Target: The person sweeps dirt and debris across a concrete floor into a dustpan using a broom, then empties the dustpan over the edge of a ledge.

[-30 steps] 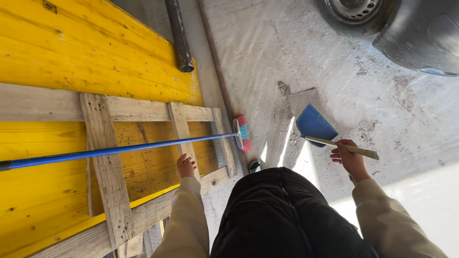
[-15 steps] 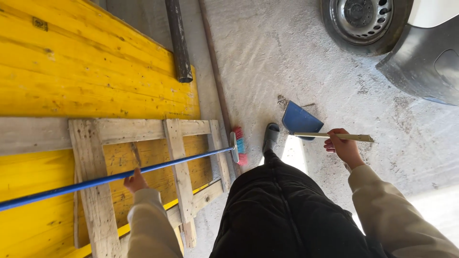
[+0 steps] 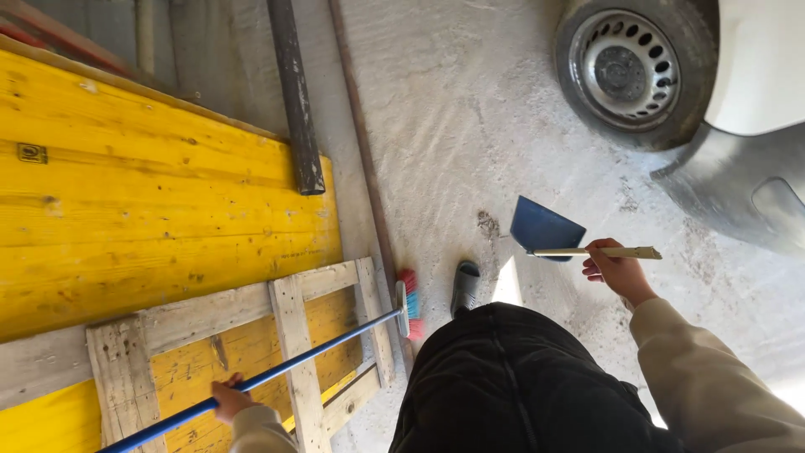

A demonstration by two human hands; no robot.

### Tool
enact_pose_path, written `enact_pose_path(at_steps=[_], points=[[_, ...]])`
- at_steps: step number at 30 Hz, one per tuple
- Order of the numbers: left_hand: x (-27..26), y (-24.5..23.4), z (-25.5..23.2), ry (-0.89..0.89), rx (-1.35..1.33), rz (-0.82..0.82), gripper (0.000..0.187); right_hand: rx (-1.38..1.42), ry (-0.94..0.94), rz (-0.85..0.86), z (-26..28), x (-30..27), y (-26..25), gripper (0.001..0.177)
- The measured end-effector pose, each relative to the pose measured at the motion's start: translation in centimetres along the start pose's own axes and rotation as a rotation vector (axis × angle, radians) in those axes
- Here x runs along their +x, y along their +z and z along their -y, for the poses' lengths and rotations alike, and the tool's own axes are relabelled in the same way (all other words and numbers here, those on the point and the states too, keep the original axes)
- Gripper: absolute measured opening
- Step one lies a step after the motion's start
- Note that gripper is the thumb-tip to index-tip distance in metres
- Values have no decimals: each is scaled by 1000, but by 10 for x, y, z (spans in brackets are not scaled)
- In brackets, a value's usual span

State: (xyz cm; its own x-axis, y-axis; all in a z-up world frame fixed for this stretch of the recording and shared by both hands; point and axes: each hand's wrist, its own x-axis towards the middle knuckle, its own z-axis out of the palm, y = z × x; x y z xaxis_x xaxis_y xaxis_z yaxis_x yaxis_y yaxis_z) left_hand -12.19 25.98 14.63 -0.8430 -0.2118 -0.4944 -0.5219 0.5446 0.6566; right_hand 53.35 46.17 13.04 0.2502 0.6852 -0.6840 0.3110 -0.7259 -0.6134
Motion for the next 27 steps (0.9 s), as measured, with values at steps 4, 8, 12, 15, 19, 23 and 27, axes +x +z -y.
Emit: enact_pose_path(at_steps=[4, 8, 12, 15, 19, 23, 27], points=[[-67, 44, 8, -59, 168, 112, 29, 14, 10, -3, 22, 42, 2, 25], [-104, 97, 7, -3, 80, 187, 32, 54, -30, 0, 27, 81, -2, 27], [-158, 138, -37, 41, -74, 205, 34, 113, -67, 0, 32, 110, -8, 33], [-200, 156, -82, 126, -222, 285, 30, 161, -77, -11, 38, 115, -8, 29], [-221, 182, -116, 251, -312, 394, 21, 196, -75, -17, 48, 118, -5, 27], [-236, 210, -140, 339, -344, 441, 21, 232, 0, 0, 69, 123, 2, 23], [-263, 240, -173, 221, -277, 573, 18, 250, 73, 23, 108, 120, 10, 38]])
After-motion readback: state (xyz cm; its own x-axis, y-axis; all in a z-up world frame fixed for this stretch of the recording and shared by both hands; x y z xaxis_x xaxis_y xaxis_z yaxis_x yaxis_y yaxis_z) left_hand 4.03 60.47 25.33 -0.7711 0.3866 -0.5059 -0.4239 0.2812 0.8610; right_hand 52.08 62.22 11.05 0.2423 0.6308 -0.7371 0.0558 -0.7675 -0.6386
